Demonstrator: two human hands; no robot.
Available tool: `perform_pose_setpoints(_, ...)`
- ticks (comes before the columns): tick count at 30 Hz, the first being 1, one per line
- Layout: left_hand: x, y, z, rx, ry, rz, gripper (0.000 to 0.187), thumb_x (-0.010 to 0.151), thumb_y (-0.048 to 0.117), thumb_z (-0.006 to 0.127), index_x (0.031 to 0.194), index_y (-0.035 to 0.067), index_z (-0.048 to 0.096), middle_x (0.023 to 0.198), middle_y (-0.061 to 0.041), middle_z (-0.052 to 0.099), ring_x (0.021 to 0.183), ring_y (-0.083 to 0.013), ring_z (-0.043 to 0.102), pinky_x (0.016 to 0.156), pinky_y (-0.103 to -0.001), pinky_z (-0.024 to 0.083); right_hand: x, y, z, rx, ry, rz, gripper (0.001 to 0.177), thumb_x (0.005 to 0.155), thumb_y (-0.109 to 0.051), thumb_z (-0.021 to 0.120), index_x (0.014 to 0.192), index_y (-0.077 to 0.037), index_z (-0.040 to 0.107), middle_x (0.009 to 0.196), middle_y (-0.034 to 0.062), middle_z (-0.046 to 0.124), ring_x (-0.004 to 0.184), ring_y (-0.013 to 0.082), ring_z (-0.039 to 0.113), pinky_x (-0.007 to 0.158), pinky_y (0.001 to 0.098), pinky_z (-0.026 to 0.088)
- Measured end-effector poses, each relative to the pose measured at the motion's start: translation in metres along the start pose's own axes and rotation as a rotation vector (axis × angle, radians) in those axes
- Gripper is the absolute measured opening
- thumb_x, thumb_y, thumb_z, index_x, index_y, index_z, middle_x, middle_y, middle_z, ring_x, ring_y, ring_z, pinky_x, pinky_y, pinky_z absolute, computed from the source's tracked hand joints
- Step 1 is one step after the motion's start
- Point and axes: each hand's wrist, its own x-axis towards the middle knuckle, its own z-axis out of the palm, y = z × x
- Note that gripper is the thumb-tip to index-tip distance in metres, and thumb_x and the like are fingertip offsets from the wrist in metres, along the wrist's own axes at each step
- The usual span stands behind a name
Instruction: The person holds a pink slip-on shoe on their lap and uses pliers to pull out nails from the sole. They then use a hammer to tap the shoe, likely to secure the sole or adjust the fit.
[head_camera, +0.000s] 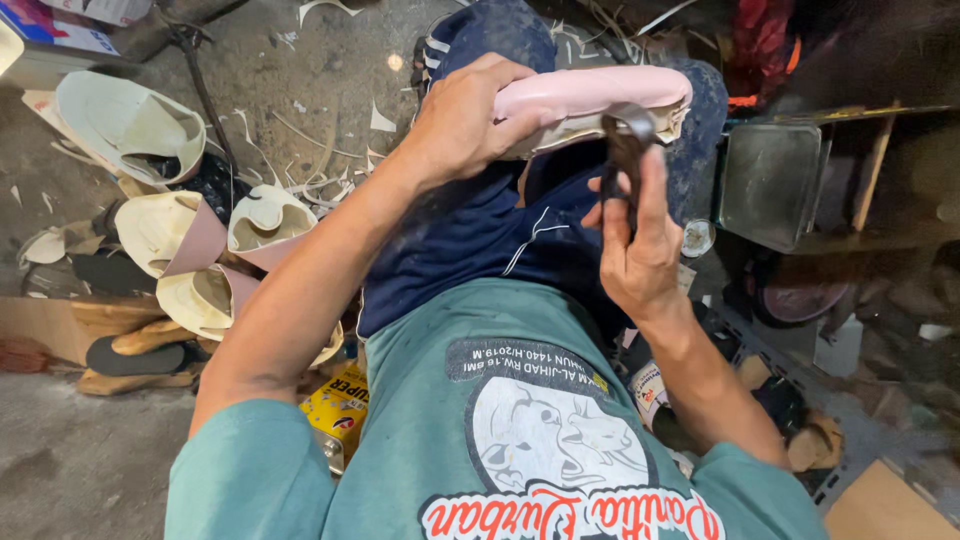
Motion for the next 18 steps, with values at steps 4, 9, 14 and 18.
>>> perform_pose_setpoints(4, 0.001, -0.016, 0.001, -0.109, -0.047, 0.183, 0.041, 0.097, 0.04, 0.065, 0.122, 0.008, 0.068, 0.109, -0.013, 0.068, 0.097, -0.0326, 0.066, 0.084, -0.04, 0.048, 0.001, 0.023, 0.016, -0.163, -0.025, -0.043, 0.051, 0.113, -0.003, 0.046, 0.161, -0.01, 0.031, 0.108, 0.0136, 0.073, 0.078, 0.0193, 0.07, 0.079, 0.0341, 0.057)
perform_pose_setpoints(9, -0.003, -0.021, 0.002, -0.126, -0.053, 0.187, 0.044, 0.096, 0.04, 0.068, 0.124, 0.006, 0.068, 0.109, -0.014, 0.068, 0.097, -0.0323, 0.066, 0.085, -0.04, 0.047, -0.006, 0.034, 0.034, -0.267, 0.167, -0.202, 0.054, 0.113, 0.001, 0.049, 0.161, -0.006, 0.025, 0.11, 0.0188, 0.071, 0.079, 0.0277, 0.068, 0.072, 0.0414, 0.058)
perform_pose_setpoints(14, -0.018, -0.019, 0.0, -0.145, 0.041, 0.199, 0.065, 0.087, 0.034, 0.08, 0.137, 0.003, 0.053, 0.13, -0.016, 0.066, 0.117, -0.0307, 0.066, 0.101, -0.04, 0.049, -0.003, 0.01, 0.009, -0.237, 0.059, 0.073, 0.07, 0.106, -0.013, 0.059, 0.162, -0.005, 0.019, 0.101, 0.005, 0.07, 0.075, 0.0343, 0.069, 0.068, 0.0441, 0.052)
perform_pose_setpoints(18, -0.044, -0.018, -0.004, -0.303, 0.099, 0.123, 0.05, 0.086, 0.023, 0.066, 0.133, 0.007, 0.058, 0.127, -0.01, 0.068, 0.111, -0.0241, 0.066, 0.097, -0.035, 0.049, 0.014, -0.022, -0.007, -0.026, -0.314, 0.39, 0.021, 0.103, -0.024, 0.046, 0.103, -0.012, 0.063, 0.076, -0.0011, 0.071, 0.076, 0.0205, 0.07, 0.082, 0.0344, 0.049)
